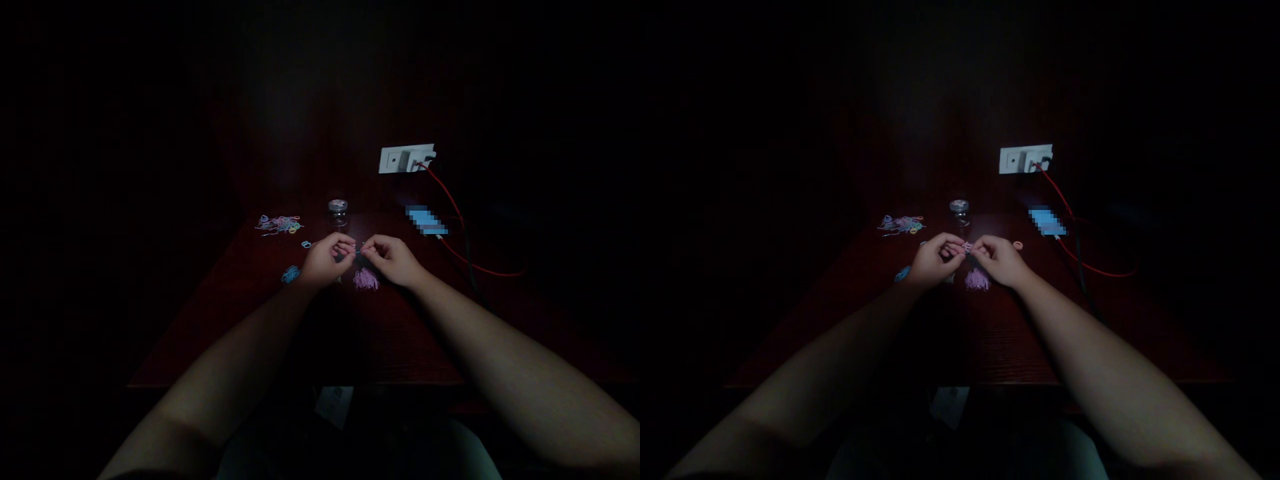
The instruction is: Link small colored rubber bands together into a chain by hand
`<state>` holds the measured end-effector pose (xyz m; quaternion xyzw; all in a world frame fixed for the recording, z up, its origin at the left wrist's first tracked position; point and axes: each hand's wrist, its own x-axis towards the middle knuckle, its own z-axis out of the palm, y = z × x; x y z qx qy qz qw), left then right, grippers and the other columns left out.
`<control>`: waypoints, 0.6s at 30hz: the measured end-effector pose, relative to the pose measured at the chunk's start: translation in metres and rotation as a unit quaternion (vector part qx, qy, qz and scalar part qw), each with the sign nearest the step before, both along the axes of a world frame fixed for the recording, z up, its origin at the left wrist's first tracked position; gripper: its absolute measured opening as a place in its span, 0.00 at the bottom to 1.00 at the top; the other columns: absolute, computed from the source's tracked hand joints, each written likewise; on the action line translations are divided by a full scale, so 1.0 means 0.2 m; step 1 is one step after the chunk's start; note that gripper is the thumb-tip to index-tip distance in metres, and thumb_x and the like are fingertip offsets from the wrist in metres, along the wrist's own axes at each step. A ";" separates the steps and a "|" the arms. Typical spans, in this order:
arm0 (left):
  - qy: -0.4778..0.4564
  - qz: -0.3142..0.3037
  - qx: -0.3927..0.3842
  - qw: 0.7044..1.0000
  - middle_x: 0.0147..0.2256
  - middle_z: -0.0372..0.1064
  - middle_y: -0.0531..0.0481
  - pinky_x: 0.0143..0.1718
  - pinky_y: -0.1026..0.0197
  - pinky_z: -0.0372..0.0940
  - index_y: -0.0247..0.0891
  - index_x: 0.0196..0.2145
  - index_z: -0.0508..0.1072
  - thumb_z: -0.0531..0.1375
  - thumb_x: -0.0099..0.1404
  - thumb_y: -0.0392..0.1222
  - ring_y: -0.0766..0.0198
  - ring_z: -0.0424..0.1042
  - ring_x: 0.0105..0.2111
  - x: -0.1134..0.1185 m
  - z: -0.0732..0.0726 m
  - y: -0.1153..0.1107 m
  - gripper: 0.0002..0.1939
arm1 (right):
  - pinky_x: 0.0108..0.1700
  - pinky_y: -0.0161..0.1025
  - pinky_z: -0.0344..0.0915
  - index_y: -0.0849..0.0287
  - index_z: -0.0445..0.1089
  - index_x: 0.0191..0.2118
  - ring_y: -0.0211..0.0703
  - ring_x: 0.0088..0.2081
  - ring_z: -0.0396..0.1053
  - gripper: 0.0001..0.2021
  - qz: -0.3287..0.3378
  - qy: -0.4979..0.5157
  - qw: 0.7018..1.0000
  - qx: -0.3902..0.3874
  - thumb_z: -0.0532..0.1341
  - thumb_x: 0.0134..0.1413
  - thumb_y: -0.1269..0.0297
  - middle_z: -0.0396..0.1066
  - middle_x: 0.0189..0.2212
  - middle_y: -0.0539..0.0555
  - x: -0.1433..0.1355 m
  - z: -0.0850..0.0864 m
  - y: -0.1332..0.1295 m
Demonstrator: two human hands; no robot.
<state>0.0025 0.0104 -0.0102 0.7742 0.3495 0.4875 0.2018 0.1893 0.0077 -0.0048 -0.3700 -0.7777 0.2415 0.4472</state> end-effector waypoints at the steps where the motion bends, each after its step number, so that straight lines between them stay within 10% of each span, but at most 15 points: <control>1: -0.001 -0.001 -0.001 1.000 0.33 0.74 0.50 0.32 0.65 0.64 0.36 0.41 0.70 0.62 0.56 0.34 0.68 0.72 0.31 0.00 0.00 0.00 0.13 | 0.28 0.34 0.58 0.62 0.69 0.31 0.36 0.25 0.60 0.10 0.000 0.001 1.000 -0.001 0.59 0.53 0.59 0.67 0.24 0.52 0.00 0.00 0.00; 18: -0.001 -0.010 -0.010 1.000 0.32 0.74 0.50 0.32 0.65 0.65 0.36 0.40 0.71 0.62 0.56 0.36 0.67 0.72 0.32 0.00 -0.01 0.01 0.12 | 0.29 0.34 0.57 0.62 0.70 0.30 0.36 0.26 0.60 0.11 -0.009 -0.045 0.999 0.013 0.57 0.54 0.59 0.66 0.24 0.51 0.00 0.03 -0.03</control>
